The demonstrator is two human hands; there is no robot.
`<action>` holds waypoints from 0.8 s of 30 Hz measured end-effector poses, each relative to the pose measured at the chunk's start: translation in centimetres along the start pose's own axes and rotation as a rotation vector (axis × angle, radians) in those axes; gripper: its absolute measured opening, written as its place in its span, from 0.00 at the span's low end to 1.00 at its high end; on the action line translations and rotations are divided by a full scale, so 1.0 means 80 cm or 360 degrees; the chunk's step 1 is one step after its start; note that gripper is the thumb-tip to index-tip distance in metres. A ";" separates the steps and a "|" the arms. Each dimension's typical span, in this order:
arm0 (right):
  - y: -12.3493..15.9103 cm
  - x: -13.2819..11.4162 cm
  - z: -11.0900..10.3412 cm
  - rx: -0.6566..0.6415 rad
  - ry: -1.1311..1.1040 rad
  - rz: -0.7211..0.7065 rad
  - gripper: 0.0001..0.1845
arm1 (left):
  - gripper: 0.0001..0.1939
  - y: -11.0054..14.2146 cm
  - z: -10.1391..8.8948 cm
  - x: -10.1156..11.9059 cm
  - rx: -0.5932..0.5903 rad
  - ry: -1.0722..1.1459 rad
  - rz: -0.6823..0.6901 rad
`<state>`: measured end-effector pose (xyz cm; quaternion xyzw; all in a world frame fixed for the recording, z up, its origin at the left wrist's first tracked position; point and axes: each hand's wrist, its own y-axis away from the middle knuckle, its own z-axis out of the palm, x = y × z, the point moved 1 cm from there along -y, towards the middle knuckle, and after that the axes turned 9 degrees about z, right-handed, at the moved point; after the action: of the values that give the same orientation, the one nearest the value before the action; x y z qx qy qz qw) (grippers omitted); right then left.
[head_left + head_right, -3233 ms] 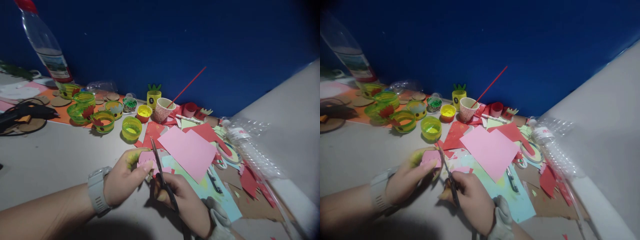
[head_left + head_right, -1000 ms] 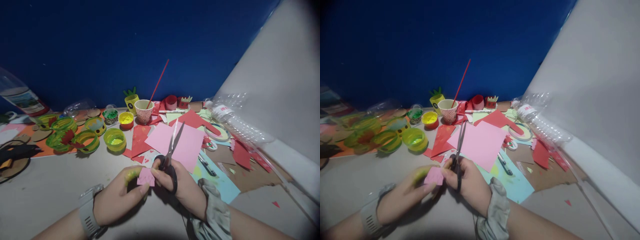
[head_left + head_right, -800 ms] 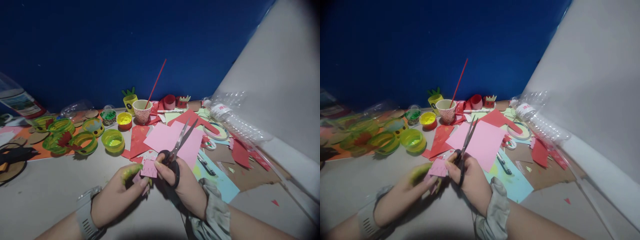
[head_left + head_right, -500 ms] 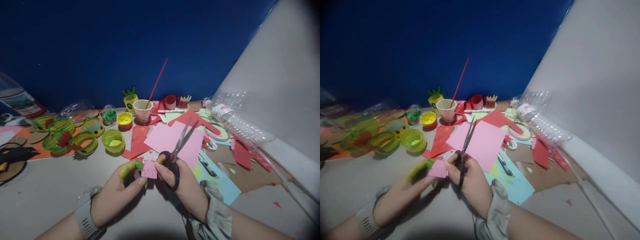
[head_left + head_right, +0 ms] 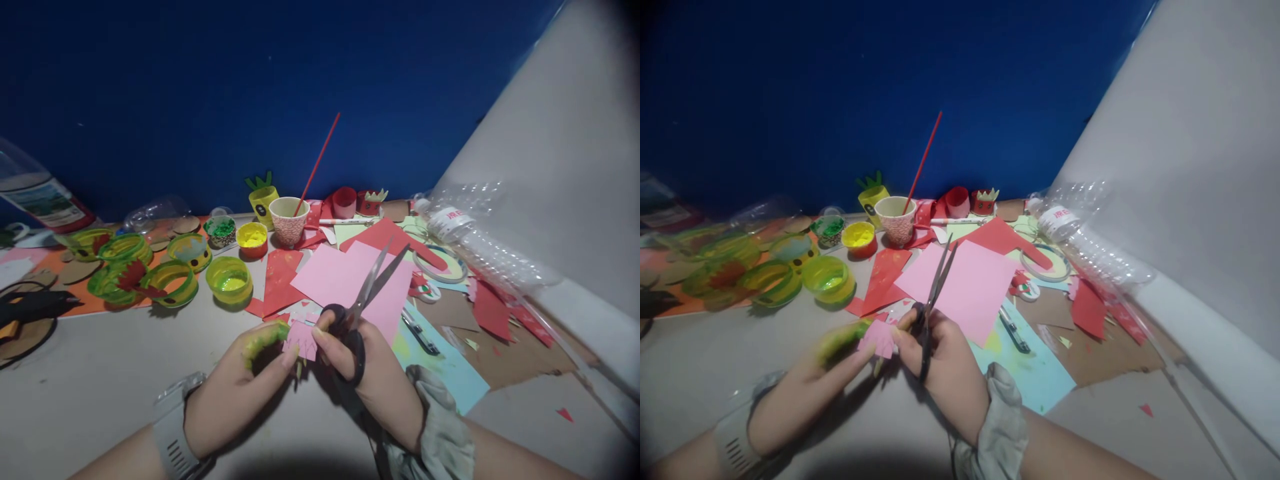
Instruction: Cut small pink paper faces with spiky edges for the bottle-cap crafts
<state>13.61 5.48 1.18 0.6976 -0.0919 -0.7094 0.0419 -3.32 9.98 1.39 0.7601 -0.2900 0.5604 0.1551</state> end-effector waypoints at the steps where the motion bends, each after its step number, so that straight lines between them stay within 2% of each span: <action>1: 0.000 0.005 0.000 -0.0030 -0.0056 0.0011 0.18 | 0.14 0.001 0.000 -0.002 0.0015 0.0043 -0.0014; 3: 0.001 0.014 0.001 -0.0171 -0.0218 0.0079 0.23 | 0.14 0.004 0.000 -0.006 0.0083 0.0189 -0.0053; 6: 0.004 0.019 0.002 -0.0560 -0.0301 0.0271 0.31 | 0.15 0.009 -0.001 -0.011 0.0273 0.0412 -0.0094; 9: 0.007 0.008 0.001 -0.0773 0.0039 0.0200 0.32 | 0.15 0.009 -0.004 -0.009 0.0463 0.0494 -0.0083; 11: 0.009 -0.001 0.000 -0.0895 0.0269 0.0126 0.33 | 0.13 0.006 -0.005 -0.005 0.0514 0.0474 -0.0065; 13: 0.009 -0.008 0.000 -0.1006 0.0405 0.0144 0.34 | 0.14 0.004 -0.006 0.000 0.0517 0.0448 -0.0015; 16: 0.010 -0.009 0.001 -0.1051 0.0489 0.0220 0.33 | 0.14 0.003 -0.004 0.001 0.0481 0.0409 0.0058; 19: 0.010 0.003 0.003 -0.1037 0.0496 0.0213 0.27 | 0.13 0.005 -0.001 -0.002 0.0490 0.0363 0.0032; 22: 0.009 0.019 0.004 -0.0932 0.0519 0.0172 0.20 | 0.12 0.005 0.000 -0.005 0.0491 0.0352 0.0033; 24: 0.008 0.024 0.003 -0.0883 0.0535 0.0238 0.18 | 0.11 0.005 0.001 -0.006 0.0458 0.0352 0.0049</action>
<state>13.28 4.50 -0.58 0.7581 0.0620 -0.5773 0.2969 -3.61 9.80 0.90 0.7037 -0.1996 0.6786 0.0669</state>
